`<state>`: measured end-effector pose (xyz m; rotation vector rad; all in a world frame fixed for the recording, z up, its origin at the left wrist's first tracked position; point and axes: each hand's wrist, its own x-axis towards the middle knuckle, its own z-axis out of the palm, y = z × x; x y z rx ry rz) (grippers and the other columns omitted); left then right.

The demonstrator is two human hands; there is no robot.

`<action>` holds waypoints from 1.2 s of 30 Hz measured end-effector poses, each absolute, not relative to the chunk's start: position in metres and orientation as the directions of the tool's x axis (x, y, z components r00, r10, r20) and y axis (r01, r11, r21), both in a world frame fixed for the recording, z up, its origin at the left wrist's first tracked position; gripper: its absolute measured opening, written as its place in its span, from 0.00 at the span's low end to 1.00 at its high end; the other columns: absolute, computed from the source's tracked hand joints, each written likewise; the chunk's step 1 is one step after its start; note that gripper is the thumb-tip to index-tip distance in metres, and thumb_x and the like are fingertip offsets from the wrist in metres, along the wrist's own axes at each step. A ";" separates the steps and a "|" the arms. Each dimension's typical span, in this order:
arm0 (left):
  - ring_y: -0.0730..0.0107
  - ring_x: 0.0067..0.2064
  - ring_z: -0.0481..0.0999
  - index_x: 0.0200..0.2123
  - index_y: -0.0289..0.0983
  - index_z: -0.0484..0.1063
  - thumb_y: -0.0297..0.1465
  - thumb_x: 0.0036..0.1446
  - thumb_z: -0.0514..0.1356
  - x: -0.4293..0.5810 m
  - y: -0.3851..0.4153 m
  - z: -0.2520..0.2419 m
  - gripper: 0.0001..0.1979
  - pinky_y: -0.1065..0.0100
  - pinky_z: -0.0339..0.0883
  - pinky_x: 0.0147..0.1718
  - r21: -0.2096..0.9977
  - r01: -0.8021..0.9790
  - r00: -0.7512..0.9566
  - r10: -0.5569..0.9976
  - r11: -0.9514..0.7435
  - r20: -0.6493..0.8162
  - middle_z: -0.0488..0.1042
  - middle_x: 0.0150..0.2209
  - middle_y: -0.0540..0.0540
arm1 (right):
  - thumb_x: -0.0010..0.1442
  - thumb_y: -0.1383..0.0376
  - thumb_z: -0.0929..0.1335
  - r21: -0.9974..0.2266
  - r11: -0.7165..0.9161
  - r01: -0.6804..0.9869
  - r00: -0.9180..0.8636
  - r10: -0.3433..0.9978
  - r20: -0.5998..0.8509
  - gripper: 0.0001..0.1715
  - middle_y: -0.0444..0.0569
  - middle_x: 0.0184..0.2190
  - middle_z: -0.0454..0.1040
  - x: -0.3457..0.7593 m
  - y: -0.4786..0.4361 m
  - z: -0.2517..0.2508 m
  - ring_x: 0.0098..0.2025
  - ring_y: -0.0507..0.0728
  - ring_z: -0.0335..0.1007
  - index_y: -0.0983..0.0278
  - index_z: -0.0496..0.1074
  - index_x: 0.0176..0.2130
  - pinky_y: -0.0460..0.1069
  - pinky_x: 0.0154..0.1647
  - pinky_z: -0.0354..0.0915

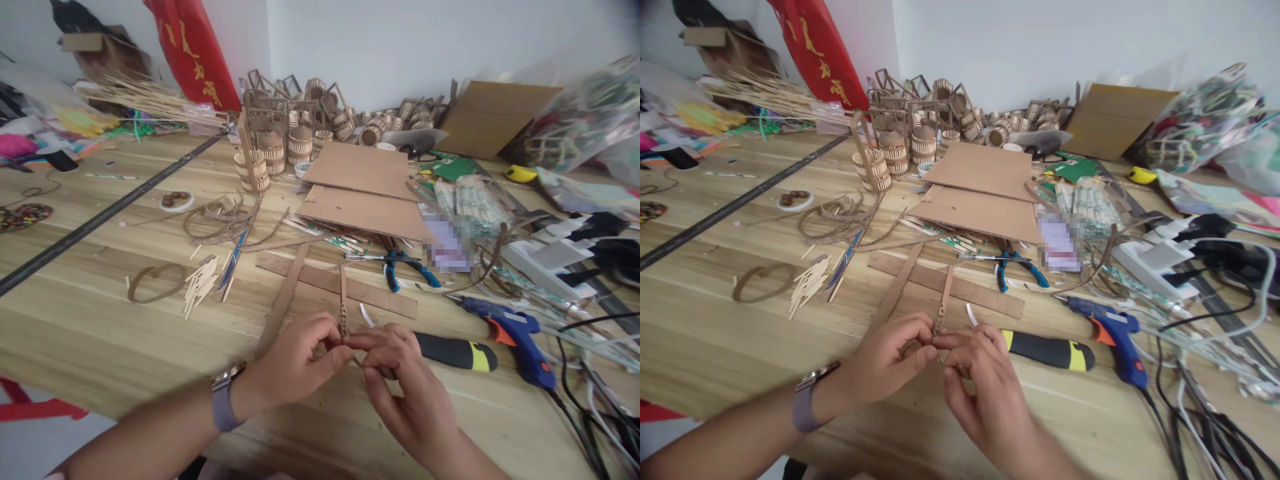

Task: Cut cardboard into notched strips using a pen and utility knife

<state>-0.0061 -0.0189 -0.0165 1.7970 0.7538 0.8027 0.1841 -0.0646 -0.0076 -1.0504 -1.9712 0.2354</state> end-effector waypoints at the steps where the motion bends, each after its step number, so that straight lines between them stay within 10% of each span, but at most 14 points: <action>1: 0.71 0.36 0.69 0.30 0.37 0.66 0.35 0.65 0.56 -0.006 -0.019 -0.016 0.11 0.70 0.61 0.36 0.933 0.128 0.589 0.783 -0.336 0.201 0.68 0.32 0.49 | 0.60 0.74 0.64 -0.550 0.610 0.570 -0.249 0.766 0.592 0.12 0.44 0.37 0.83 0.184 -0.066 -0.009 0.41 0.57 0.80 0.56 0.64 0.37 0.56 0.43 0.72; 7: 0.73 0.35 0.70 0.28 0.38 0.63 0.28 0.62 0.55 -0.007 -0.019 -0.009 0.09 0.72 0.63 0.37 0.920 0.080 0.621 0.742 -0.383 0.255 0.71 0.34 0.48 | 0.70 0.59 0.62 -0.981 0.117 0.154 0.061 0.990 0.127 0.09 0.47 0.37 0.81 0.185 -0.073 -0.015 0.24 0.52 0.74 0.57 0.63 0.36 0.44 0.11 0.63; 18: 0.65 0.44 0.75 0.25 0.37 0.66 0.32 0.58 0.59 -0.008 -0.019 -0.020 0.10 0.67 0.67 0.42 0.984 0.059 0.555 0.825 -0.170 0.109 0.76 0.43 0.41 | 0.60 0.41 0.66 -0.944 -0.017 -0.330 0.098 0.994 -0.052 0.25 0.53 0.37 0.83 0.200 -0.042 -0.013 0.32 0.60 0.80 0.57 0.74 0.40 0.56 0.34 0.76; 24: 0.57 0.57 0.72 0.26 0.37 0.68 0.37 0.62 0.58 -0.006 -0.018 -0.022 0.13 0.61 0.67 0.50 0.997 0.005 0.535 0.843 -0.077 0.063 0.77 0.47 0.39 | 0.62 0.52 0.68 -0.993 0.007 -0.119 0.049 0.999 0.001 0.15 0.49 0.28 0.79 0.198 -0.047 -0.022 0.30 0.57 0.76 0.60 0.74 0.33 0.52 0.31 0.75; 30: 0.59 0.54 0.74 0.26 0.37 0.67 0.36 0.61 0.59 -0.006 -0.021 -0.017 0.13 0.65 0.67 0.45 0.996 0.035 0.558 0.829 -0.077 0.045 0.78 0.47 0.39 | 0.57 0.69 0.72 -0.686 0.461 0.562 0.019 0.822 0.569 0.11 0.48 0.37 0.75 0.196 -0.051 -0.022 0.40 0.56 0.74 0.55 0.76 0.41 0.51 0.39 0.73; 36: 0.61 0.51 0.75 0.26 0.37 0.66 0.32 0.59 0.58 -0.006 -0.023 -0.014 0.11 0.67 0.68 0.41 0.994 0.078 0.590 0.808 -0.074 0.014 0.77 0.51 0.40 | 0.61 0.71 0.69 -0.581 0.573 0.578 -0.145 0.773 0.618 0.11 0.48 0.36 0.78 0.197 -0.055 -0.016 0.37 0.56 0.78 0.54 0.78 0.37 0.49 0.35 0.74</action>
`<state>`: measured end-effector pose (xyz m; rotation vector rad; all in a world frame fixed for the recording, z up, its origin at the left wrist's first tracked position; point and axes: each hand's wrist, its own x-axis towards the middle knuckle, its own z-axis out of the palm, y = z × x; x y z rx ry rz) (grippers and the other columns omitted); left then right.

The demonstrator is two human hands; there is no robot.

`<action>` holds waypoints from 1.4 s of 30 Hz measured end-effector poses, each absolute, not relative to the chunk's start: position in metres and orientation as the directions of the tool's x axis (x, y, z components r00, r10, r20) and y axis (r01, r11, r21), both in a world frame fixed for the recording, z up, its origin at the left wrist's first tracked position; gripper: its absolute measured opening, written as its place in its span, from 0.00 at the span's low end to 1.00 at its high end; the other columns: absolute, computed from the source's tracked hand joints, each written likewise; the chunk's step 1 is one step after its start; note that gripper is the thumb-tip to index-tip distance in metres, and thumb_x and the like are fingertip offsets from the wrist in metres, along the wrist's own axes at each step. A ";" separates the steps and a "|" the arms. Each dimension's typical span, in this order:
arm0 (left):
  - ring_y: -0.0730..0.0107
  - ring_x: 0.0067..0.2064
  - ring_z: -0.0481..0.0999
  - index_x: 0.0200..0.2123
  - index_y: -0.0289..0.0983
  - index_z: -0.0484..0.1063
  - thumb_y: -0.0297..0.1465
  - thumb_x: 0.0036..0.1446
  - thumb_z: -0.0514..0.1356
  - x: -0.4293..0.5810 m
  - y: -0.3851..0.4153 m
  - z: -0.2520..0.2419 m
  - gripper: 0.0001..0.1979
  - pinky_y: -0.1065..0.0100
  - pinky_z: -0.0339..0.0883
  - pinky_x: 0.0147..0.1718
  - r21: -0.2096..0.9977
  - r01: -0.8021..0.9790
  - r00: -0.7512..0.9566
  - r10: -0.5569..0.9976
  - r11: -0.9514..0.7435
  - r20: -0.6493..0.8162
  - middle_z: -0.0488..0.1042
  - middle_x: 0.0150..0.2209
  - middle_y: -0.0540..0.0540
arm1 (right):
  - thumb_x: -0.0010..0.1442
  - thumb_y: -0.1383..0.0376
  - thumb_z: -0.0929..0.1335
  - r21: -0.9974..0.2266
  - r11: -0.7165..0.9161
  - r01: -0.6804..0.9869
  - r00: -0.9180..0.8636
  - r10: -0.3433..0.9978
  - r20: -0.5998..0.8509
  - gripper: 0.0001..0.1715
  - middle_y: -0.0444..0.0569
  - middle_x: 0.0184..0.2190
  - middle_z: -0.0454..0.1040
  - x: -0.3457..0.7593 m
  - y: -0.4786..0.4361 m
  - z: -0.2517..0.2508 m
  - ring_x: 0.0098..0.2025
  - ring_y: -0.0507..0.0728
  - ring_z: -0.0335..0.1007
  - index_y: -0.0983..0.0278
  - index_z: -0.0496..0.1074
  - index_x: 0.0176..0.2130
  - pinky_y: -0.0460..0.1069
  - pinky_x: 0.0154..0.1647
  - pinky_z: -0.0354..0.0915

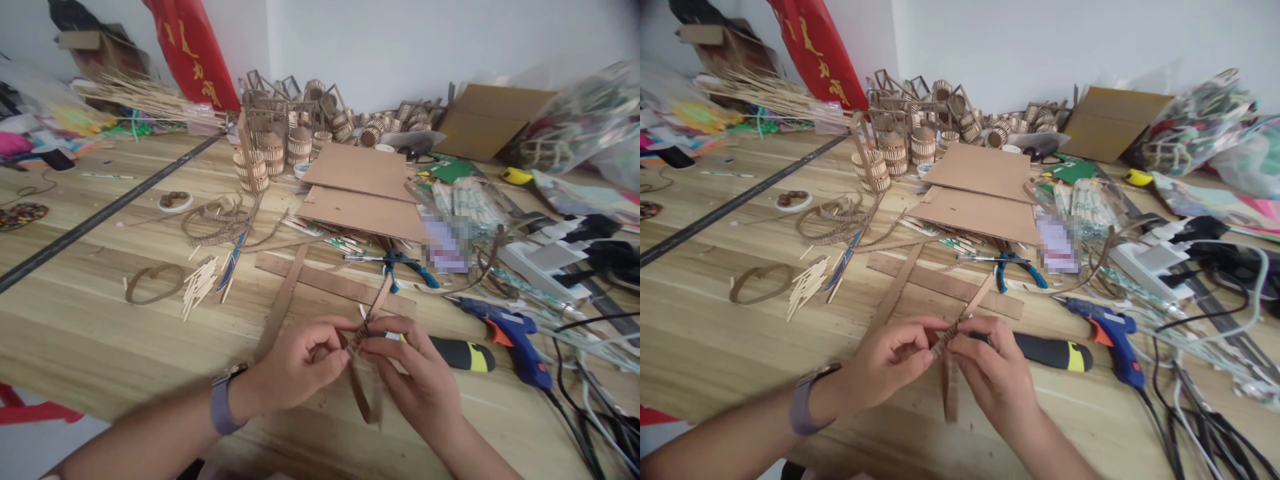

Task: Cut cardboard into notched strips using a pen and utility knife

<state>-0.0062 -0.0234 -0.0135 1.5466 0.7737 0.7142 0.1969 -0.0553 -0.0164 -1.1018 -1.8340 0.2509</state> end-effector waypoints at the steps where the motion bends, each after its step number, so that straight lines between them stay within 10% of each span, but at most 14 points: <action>1: 0.61 0.51 0.76 0.25 0.37 0.65 0.32 0.59 0.59 -0.006 -0.023 -0.014 0.10 0.67 0.68 0.41 0.995 0.076 0.588 0.809 -0.070 0.012 0.77 0.52 0.40 | 0.62 0.68 0.69 -0.641 0.541 0.544 -0.097 0.800 0.593 0.08 0.48 0.34 0.79 0.198 -0.054 -0.017 0.36 0.56 0.78 0.55 0.78 0.35 0.49 0.35 0.74; 7: 0.65 0.47 0.76 0.26 0.36 0.66 0.33 0.59 0.61 -0.007 -0.020 -0.020 0.11 0.69 0.67 0.40 1.000 -0.020 0.636 0.771 -0.023 0.030 0.76 0.51 0.40 | 0.60 0.51 0.72 -0.931 0.321 0.174 0.186 0.918 0.351 0.16 0.45 0.24 0.79 0.197 -0.045 -0.020 0.25 0.55 0.76 0.59 0.72 0.29 0.48 0.25 0.73; 12: 0.75 0.30 0.66 0.34 0.35 0.70 0.51 0.60 0.61 -0.006 -0.018 -0.020 0.22 0.73 0.59 0.29 0.984 0.017 0.705 0.696 0.176 -0.137 0.69 0.29 0.50 | 0.63 0.67 0.70 -0.806 0.464 0.367 0.068 0.851 0.521 0.04 0.46 0.32 0.81 0.191 -0.061 -0.024 0.33 0.55 0.79 0.56 0.73 0.36 0.49 0.33 0.74; 18: 0.77 0.28 0.61 0.32 0.35 0.67 0.52 0.59 0.62 -0.002 -0.019 -0.021 0.24 0.75 0.54 0.25 0.991 0.065 0.685 0.717 0.117 -0.130 0.63 0.26 0.53 | 0.60 0.75 0.69 -0.787 0.533 0.310 -0.144 0.845 0.515 0.16 0.46 0.38 0.81 0.187 -0.074 -0.031 0.40 0.57 0.79 0.53 0.72 0.42 0.51 0.37 0.73; 22: 0.77 0.29 0.62 0.32 0.36 0.67 0.38 0.63 0.59 -0.003 -0.021 -0.017 0.12 0.74 0.54 0.27 0.995 0.094 0.689 0.722 -0.014 -0.055 0.64 0.28 0.53 | 0.63 0.66 0.71 -0.923 0.368 0.113 0.016 0.928 0.372 0.05 0.45 0.30 0.81 0.181 -0.067 -0.026 0.32 0.55 0.78 0.56 0.72 0.34 0.48 0.32 0.73; 26: 0.76 0.30 0.62 0.30 0.36 0.65 0.34 0.63 0.57 -0.005 -0.021 -0.012 0.09 0.73 0.55 0.29 0.985 0.098 0.729 0.684 -0.138 0.023 0.66 0.30 0.52 | 0.59 0.54 0.73 -0.977 0.152 -0.148 0.036 0.988 0.148 0.15 0.45 0.23 0.78 0.178 -0.058 -0.021 0.23 0.53 0.71 0.59 0.70 0.28 0.48 0.25 0.70; 34: 0.71 0.35 0.67 0.28 0.37 0.62 0.37 0.61 0.57 -0.007 -0.018 -0.011 0.13 0.70 0.61 0.35 0.980 0.059 0.789 0.610 -0.192 0.072 0.70 0.33 0.47 | 0.56 0.55 0.75 -0.849 -0.268 -0.455 -0.100 0.963 -0.250 0.17 0.44 0.24 0.73 0.179 -0.062 -0.018 0.25 0.50 0.65 0.62 0.70 0.28 0.45 0.27 0.63; 42: 0.75 0.30 0.61 0.28 0.37 0.63 0.40 0.64 0.57 -0.007 -0.021 -0.013 0.16 0.71 0.55 0.30 0.976 0.111 0.729 0.683 -0.188 0.049 0.64 0.29 0.52 | 0.61 0.53 0.72 -0.969 0.116 -0.219 -0.034 0.991 0.126 0.16 0.43 0.21 0.73 0.176 -0.059 -0.024 0.24 0.53 0.68 0.60 0.70 0.29 0.47 0.26 0.67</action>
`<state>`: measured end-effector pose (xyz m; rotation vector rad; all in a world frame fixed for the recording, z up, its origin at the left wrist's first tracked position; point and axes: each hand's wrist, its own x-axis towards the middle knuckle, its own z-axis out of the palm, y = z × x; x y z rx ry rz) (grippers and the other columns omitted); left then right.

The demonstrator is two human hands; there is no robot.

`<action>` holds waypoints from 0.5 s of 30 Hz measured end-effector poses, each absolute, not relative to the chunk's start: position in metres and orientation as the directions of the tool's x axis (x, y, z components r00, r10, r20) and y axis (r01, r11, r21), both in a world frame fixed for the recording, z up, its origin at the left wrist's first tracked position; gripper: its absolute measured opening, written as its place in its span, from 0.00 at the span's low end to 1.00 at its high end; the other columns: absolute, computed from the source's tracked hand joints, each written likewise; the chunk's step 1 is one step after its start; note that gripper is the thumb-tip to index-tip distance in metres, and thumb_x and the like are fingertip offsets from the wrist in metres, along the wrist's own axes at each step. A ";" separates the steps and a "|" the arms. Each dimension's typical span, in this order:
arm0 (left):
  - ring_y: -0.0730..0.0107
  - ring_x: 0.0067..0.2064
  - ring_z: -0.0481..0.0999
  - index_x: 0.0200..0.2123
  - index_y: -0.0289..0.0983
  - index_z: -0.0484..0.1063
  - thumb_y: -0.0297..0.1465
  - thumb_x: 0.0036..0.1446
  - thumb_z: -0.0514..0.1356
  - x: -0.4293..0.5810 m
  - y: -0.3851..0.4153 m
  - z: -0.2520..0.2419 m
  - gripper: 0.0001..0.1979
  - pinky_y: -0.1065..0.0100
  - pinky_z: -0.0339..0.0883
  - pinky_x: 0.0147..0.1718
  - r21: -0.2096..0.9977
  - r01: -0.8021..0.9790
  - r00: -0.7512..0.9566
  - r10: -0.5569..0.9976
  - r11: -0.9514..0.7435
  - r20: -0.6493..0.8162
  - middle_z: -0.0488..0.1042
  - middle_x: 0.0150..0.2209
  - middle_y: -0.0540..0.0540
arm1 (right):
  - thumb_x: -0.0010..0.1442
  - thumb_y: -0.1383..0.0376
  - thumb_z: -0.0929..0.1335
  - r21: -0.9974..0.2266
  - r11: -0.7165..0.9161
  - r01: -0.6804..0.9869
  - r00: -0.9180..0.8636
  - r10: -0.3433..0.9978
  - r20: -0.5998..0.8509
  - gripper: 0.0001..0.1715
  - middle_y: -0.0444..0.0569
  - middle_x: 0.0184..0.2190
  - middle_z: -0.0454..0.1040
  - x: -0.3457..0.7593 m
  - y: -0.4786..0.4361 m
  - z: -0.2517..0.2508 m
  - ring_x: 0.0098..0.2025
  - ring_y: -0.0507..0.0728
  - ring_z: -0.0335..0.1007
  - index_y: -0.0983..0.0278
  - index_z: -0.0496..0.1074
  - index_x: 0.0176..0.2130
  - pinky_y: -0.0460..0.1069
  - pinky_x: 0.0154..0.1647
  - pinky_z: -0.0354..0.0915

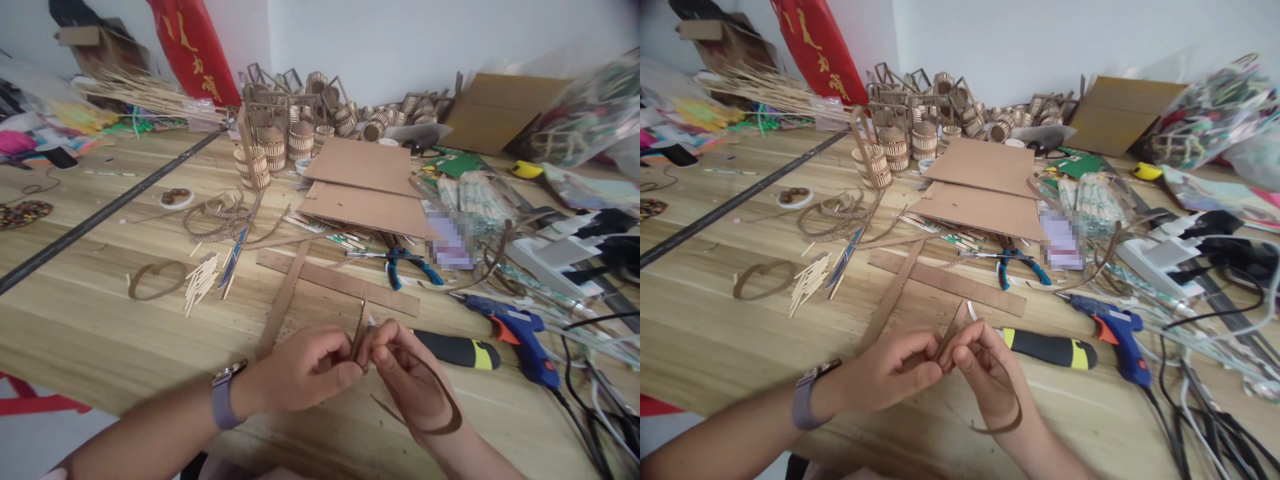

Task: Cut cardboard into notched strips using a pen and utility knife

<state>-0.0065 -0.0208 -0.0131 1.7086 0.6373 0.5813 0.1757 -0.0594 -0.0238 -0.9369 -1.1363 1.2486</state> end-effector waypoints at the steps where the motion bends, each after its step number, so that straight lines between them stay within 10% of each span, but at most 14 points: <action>1: 0.75 0.30 0.61 0.28 0.37 0.63 0.40 0.64 0.56 -0.006 -0.021 -0.013 0.16 0.71 0.54 0.30 0.971 0.126 0.719 0.693 -0.205 0.053 0.63 0.28 0.53 | 0.61 0.53 0.72 -0.972 0.166 -0.166 -0.019 0.985 0.172 0.14 0.43 0.23 0.74 0.176 -0.061 -0.024 0.25 0.53 0.69 0.59 0.70 0.31 0.47 0.26 0.67; 7: 0.72 0.36 0.66 0.30 0.37 0.64 0.36 0.68 0.54 -0.006 -0.021 -0.015 0.13 0.70 0.59 0.36 0.952 0.106 0.665 0.733 -0.287 0.147 0.66 0.33 0.50 | 0.59 0.59 0.74 -0.827 0.439 0.352 -0.091 0.895 0.437 0.10 0.46 0.35 0.77 0.180 -0.065 -0.020 0.37 0.55 0.76 0.55 0.75 0.42 0.47 0.37 0.72; 15: 0.72 0.38 0.67 0.29 0.37 0.62 0.27 0.65 0.53 -0.005 -0.024 -0.012 0.09 0.72 0.61 0.39 0.893 0.101 0.656 0.704 -0.438 0.271 0.67 0.35 0.48 | 0.64 0.69 0.70 -0.757 0.484 0.440 -0.107 0.865 0.490 0.07 0.45 0.35 0.78 0.182 -0.068 -0.030 0.37 0.54 0.76 0.55 0.74 0.38 0.47 0.39 0.71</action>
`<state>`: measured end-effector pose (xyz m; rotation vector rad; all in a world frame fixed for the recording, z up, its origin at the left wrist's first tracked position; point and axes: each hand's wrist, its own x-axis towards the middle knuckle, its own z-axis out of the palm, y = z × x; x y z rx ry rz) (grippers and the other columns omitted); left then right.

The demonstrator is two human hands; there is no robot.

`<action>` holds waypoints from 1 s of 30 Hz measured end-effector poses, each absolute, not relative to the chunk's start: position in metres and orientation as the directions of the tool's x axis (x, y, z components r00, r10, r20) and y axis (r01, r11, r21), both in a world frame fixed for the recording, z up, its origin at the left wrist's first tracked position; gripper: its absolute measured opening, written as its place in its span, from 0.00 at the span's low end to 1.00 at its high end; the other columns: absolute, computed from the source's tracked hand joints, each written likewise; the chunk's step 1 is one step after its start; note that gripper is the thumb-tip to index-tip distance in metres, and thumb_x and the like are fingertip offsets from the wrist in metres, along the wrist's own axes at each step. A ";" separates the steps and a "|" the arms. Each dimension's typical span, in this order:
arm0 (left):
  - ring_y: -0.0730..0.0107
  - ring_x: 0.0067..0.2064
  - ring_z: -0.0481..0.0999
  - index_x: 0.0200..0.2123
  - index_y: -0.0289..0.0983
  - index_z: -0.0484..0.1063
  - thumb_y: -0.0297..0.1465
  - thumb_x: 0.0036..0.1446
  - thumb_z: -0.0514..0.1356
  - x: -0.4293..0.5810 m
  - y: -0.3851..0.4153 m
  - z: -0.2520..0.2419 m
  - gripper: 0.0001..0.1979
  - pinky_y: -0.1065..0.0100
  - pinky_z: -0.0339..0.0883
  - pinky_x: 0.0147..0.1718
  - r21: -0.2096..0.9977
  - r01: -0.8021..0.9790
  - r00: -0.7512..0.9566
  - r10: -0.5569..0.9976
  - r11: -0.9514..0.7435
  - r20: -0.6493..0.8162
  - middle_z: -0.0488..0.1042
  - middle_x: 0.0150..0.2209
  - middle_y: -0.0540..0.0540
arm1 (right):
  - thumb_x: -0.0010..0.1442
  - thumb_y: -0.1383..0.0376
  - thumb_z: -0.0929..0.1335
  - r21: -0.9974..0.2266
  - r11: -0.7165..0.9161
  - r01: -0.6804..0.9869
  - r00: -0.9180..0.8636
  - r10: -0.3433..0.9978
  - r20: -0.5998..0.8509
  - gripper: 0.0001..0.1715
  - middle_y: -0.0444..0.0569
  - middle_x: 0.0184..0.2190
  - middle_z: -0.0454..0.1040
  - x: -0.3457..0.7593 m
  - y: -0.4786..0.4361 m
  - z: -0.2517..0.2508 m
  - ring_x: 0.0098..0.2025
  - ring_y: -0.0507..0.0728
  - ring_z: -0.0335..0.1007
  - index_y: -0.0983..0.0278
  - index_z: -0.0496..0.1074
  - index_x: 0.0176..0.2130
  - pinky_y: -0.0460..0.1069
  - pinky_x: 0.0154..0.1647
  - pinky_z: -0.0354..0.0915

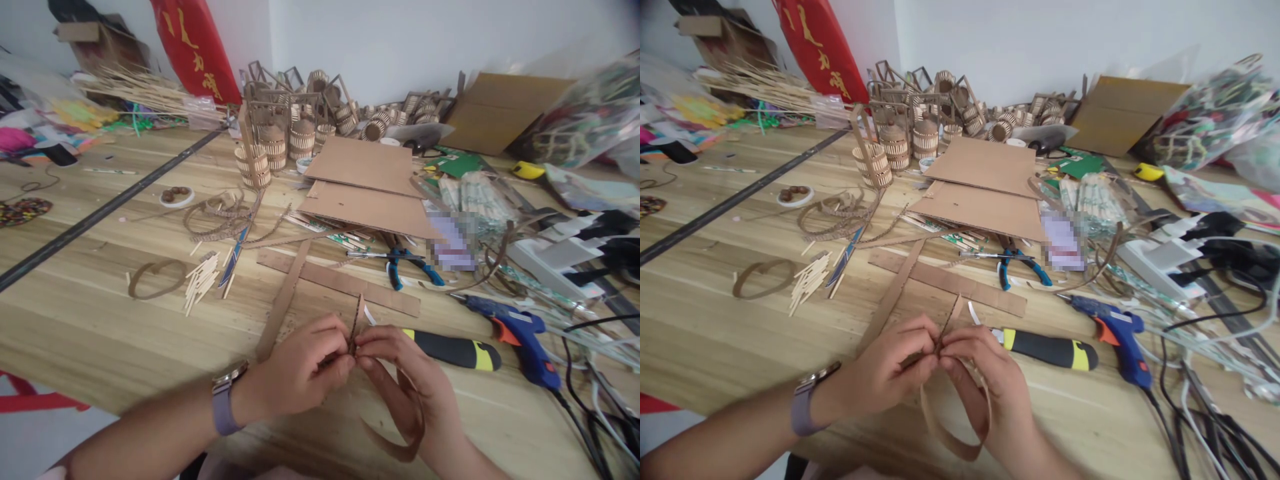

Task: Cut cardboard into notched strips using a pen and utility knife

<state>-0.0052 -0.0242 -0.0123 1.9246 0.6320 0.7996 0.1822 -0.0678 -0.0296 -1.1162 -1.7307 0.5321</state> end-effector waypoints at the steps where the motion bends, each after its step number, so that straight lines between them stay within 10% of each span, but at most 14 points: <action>1: 0.72 0.37 0.67 0.29 0.38 0.61 0.26 0.64 0.53 -0.005 -0.025 -0.012 0.09 0.72 0.61 0.38 0.892 0.107 0.652 0.708 -0.439 0.271 0.67 0.35 0.49 | 0.64 0.69 0.69 -0.767 0.477 0.429 -0.099 0.869 0.484 0.07 0.45 0.35 0.78 0.182 -0.069 -0.029 0.38 0.54 0.76 0.55 0.74 0.39 0.47 0.39 0.71; 9: 0.74 0.34 0.65 0.26 0.37 0.57 0.26 0.62 0.54 -0.006 -0.024 -0.012 0.12 0.73 0.59 0.36 0.907 0.052 0.669 0.689 -0.417 0.278 0.66 0.34 0.50 | 0.68 0.60 0.67 -0.952 0.249 0.177 0.065 0.962 0.263 0.10 0.46 0.28 0.77 0.177 -0.069 -0.018 0.33 0.53 0.77 0.59 0.73 0.34 0.45 0.34 0.71; 22: 0.71 0.36 0.66 0.24 0.38 0.58 0.28 0.62 0.53 -0.003 -0.025 -0.011 0.13 0.70 0.59 0.35 0.946 0.116 0.634 0.756 -0.304 0.165 0.64 0.32 0.49 | 0.63 0.69 0.69 -0.627 0.547 0.554 -0.128 0.800 0.586 0.06 0.44 0.32 0.81 0.176 -0.068 -0.014 0.34 0.56 0.79 0.56 0.74 0.37 0.50 0.36 0.72; 30: 0.72 0.35 0.66 0.23 0.38 0.56 0.28 0.61 0.53 -0.005 -0.025 -0.006 0.14 0.70 0.61 0.37 0.936 0.093 0.680 0.709 -0.338 0.188 0.66 0.33 0.49 | 0.67 0.62 0.66 -0.836 0.396 0.380 0.027 0.898 0.438 0.10 0.46 0.29 0.81 0.179 -0.065 -0.012 0.31 0.54 0.79 0.57 0.74 0.34 0.46 0.30 0.73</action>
